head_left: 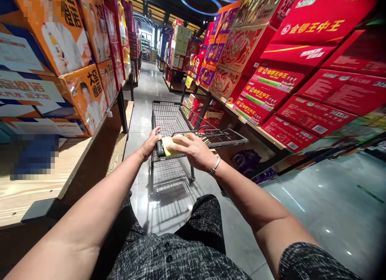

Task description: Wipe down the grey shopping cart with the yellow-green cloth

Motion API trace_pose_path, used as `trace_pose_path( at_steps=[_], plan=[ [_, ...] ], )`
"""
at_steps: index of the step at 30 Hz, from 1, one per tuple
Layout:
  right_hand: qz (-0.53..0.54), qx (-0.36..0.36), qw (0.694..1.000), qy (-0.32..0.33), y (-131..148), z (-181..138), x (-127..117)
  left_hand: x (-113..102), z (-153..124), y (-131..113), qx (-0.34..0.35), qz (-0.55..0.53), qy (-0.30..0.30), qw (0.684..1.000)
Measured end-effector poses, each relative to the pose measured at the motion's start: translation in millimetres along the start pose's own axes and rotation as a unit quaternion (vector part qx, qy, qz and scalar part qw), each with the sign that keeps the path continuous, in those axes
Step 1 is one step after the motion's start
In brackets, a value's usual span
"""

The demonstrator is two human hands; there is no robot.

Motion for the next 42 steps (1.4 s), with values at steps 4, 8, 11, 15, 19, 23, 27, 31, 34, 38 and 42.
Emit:
trace_pose_path(
  at_steps=[4,8,11,15,19,23,27,31,34,38,42],
  plan=[
    [-0.006,0.063,0.996,-0.06,-43,-47,15,-8,-2,-7,0.003,0.0,0.018,1.0],
    [-0.061,0.207,0.973,-0.079,-107,-125,17,-11,-3,-9,-0.006,-0.026,0.017,0.999],
    [-0.121,0.345,0.927,-0.085,-149,-178,14,-10,-3,-9,-0.01,-0.047,0.013,0.999],
    [-0.123,0.428,0.886,-0.131,-158,-191,25,-10,-2,-8,-0.013,-0.06,0.001,0.998],
    [-0.089,0.43,0.859,-0.263,-103,-144,56,-11,-2,-8,-0.013,-0.071,-0.008,0.997],
    [-0.044,0.354,0.858,-0.369,-24,-87,84,-10,-4,-9,-0.016,-0.078,-0.012,0.997],
    [0.006,0.25,0.868,-0.429,41,-38,103,-10,-3,-8,-0.01,-0.087,-0.01,0.996],
    [0.01,0.106,0.936,-0.335,71,-3,114,-13,1,-6,-0.005,-0.087,-0.006,0.996],
    [-0.006,0.042,0.971,-0.237,62,-1,118,-19,0,-9,-0.017,-0.095,0.004,0.995],
    [-0.05,0.038,0.972,-0.228,24,-36,111,-30,-5,-16,-0.055,-0.104,0.004,0.993],
    [-0.111,0.094,0.956,-0.254,-19,-94,90,-42,-4,-20,-0.069,-0.107,0.0,0.992]
  ],
)
Point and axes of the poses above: each hand's wrist, its own z-axis towards the middle knuckle, its own x-axis out of the palm, y = z × x, the point moved 1 cm from there along z, towards the middle knuckle, and after that the axes turned 2 degrees about y, right-handed, at the moved point
